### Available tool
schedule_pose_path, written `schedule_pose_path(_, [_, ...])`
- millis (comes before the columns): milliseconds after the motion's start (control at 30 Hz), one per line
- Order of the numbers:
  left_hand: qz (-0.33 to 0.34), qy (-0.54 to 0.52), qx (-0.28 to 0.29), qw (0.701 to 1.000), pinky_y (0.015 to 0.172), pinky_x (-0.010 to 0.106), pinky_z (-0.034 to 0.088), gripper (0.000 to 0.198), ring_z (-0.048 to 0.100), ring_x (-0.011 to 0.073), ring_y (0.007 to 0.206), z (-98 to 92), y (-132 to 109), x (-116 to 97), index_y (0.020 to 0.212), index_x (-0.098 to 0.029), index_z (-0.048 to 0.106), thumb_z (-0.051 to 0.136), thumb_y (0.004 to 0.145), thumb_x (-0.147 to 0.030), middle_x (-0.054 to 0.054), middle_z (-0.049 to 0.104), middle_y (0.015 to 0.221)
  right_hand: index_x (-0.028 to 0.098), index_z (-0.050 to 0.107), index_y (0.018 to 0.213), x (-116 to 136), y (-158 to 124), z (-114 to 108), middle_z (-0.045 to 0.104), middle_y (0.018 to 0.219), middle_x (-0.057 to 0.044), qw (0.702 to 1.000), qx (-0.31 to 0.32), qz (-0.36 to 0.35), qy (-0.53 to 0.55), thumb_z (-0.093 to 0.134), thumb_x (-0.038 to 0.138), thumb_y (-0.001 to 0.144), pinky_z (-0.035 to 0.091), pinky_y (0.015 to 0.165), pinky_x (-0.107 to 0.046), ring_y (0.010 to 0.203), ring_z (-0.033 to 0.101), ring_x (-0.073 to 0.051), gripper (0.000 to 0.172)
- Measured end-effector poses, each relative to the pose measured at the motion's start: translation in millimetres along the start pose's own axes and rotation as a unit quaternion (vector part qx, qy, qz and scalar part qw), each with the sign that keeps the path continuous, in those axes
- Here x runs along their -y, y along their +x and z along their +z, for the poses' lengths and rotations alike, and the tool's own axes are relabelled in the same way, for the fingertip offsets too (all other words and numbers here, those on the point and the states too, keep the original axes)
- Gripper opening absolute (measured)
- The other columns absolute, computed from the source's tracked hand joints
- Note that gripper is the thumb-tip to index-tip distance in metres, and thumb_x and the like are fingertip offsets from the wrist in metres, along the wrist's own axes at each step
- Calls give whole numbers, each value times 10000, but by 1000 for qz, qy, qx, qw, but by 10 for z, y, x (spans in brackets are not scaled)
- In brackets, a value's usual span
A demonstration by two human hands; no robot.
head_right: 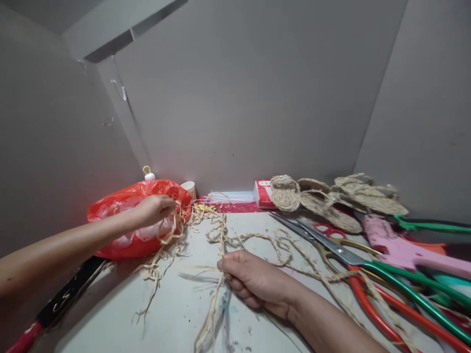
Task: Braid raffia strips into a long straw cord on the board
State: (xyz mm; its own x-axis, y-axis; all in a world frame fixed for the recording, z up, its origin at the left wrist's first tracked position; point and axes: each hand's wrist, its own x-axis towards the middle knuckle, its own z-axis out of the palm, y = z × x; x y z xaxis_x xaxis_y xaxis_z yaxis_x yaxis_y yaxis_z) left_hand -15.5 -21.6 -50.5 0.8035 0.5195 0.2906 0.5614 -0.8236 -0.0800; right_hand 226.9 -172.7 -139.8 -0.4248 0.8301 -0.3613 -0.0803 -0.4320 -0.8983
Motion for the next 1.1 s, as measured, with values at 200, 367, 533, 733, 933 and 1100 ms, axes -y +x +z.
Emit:
schedule_pose_path(200, [-101,3,-124,987,602,204,416,245,535,91,626,-542,-91,192,941,-145,629,442,788,-108,23,652,775,210,345,615,-16,14,11,352,445,100,1000,-17,1,-6,594,430,725,58,328,-174,349,142,-23,350])
schedule_pose_path(367, [-157,31,-18,987,574,197,406,496,569,94,627,-698,-300,195,1154,-163,607,402,723,-25,58,692,884,215,332,624,-11,10,30,333,442,109,1000,-9,3,-11,601,465,711,47,331,-182,347,122,-22,378])
schedule_pose_path(533, [-156,-27,0,987,470,177,338,229,459,61,470,-859,-403,58,890,-116,671,472,804,-191,-3,598,586,214,322,608,-1,2,37,309,435,110,1000,-8,7,-13,603,448,705,29,338,-185,351,102,-19,379])
schedule_pose_path(733, [-138,-122,-120,975,539,181,417,304,528,76,563,-1152,-511,-294,809,-110,636,467,876,-353,17,616,625,213,331,615,-15,19,29,315,445,104,1000,-13,7,-17,582,410,725,33,337,-185,355,104,-23,338])
schedule_pose_path(933, [-123,-58,-142,981,516,180,398,284,481,60,521,-1189,-768,-562,1040,-136,633,517,850,-313,9,634,678,209,314,589,0,22,35,302,434,105,999,17,-7,-31,555,385,753,39,333,-180,355,100,-23,340])
schedule_pose_path(1100, [-153,-59,-67,984,460,185,343,407,406,55,451,-912,-1058,-730,1229,-150,531,495,838,-256,-26,566,605,207,317,586,-2,21,35,301,431,107,999,26,-16,-44,555,366,759,41,337,-169,356,97,-20,335])
